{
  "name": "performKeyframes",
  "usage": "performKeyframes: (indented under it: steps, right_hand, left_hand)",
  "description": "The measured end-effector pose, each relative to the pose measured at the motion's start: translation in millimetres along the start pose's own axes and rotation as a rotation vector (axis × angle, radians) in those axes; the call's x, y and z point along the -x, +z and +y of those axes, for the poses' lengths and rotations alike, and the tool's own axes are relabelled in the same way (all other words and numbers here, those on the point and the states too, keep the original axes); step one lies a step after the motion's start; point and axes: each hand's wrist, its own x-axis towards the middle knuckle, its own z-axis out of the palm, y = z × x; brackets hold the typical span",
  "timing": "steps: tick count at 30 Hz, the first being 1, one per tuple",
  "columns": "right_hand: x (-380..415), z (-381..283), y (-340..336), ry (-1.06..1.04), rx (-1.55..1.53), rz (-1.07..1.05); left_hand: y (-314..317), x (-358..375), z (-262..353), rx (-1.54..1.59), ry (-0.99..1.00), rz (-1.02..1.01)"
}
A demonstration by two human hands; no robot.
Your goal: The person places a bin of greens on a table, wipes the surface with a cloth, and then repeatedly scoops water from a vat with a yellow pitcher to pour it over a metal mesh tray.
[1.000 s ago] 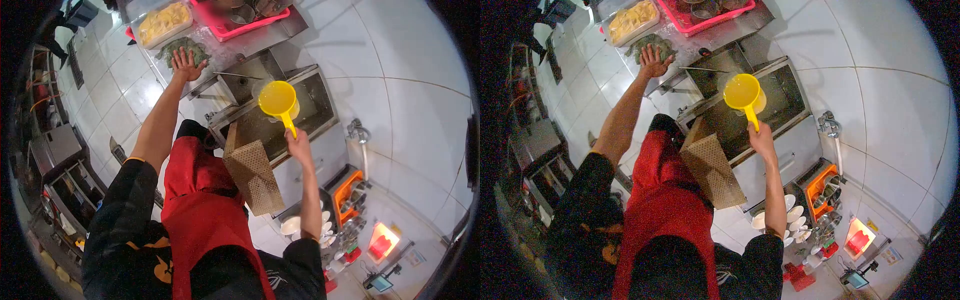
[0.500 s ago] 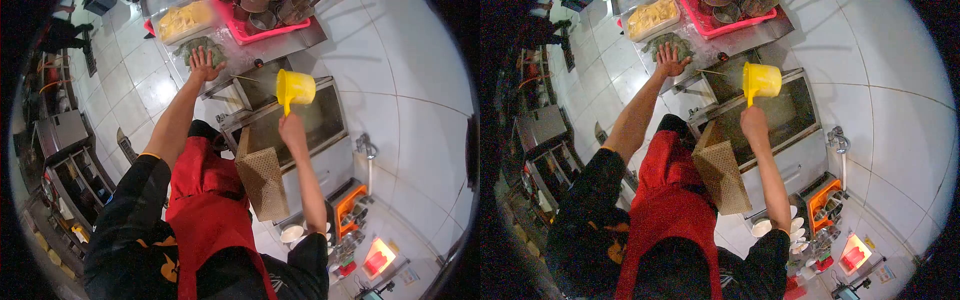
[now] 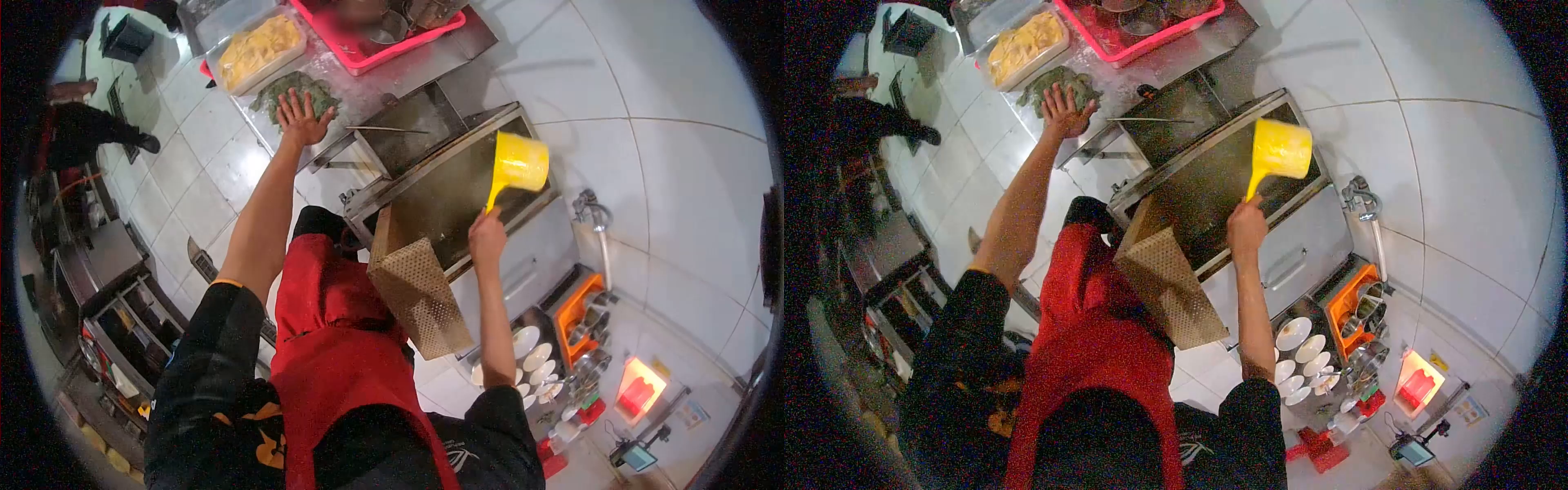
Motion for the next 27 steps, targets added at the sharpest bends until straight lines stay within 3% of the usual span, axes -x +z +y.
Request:
performKeyframes:
  steps: [7,10,12,13,14,15,16,18,22,25,26,27]
  right_hand:
    - [-104.1,73.7,127.4,-0.053,0.023,0.020]
    - [-126.5,86.9,150.0,-0.097,0.083,-0.115]
    - [-164.0,111.5,195.2,-0.123,0.016,-0.458]
    - [-177.8,134.8,236.4,-0.120,0.012,-0.462]
    - [-192.6,155.5,273.9,-0.103,-0.218,-0.274]
    - [-195.5,132.9,280.4,-0.085,-0.444,-0.082]
    - [-186.3,145.1,266.5,-0.084,-0.445,-0.081]
    - [-147.1,64.7,170.3,-0.009,-0.065,-0.373]
    - [-114.6,46.6,170.3,-0.069,-0.180,-0.392]
    - [-78.4,37.1,151.9,0.101,-0.691,-0.524]
    - [-68.6,38.9,143.9,0.102,-0.693,-0.521]
    - [-59.3,43.0,136.1,0.315,-0.919,-0.644]
  left_hand:
    - [1.6,-4.2,-1.9,-0.091,0.011,0.049]
    - [-1.7,-1.6,4.3,-0.013,0.015,0.004]
    - [-0.3,-3.6,3.9,0.002,0.015,-0.009]
    - [1.1,-6.2,3.5,-0.003,0.017,-0.011]
    - [3.3,-9.2,5.0,-0.019,0.027,-0.003]
    - [3.1,-10.7,6.7,-0.035,0.036,0.005]
    - [2.7,-11.2,8.7,-0.035,0.038,0.006]
    - [-2.5,-8.3,13.4,-0.010,0.014,-0.032]
    - [-4.0,-9.8,5.6,0.005,0.025,-0.041]
    - [5.6,-11.7,-1.5,-0.054,0.045,0.045]
    - [5.0,-13.2,-1.1,-0.010,0.049,0.041]
    - [5.9,-14.2,-0.9,0.033,0.053,0.036]
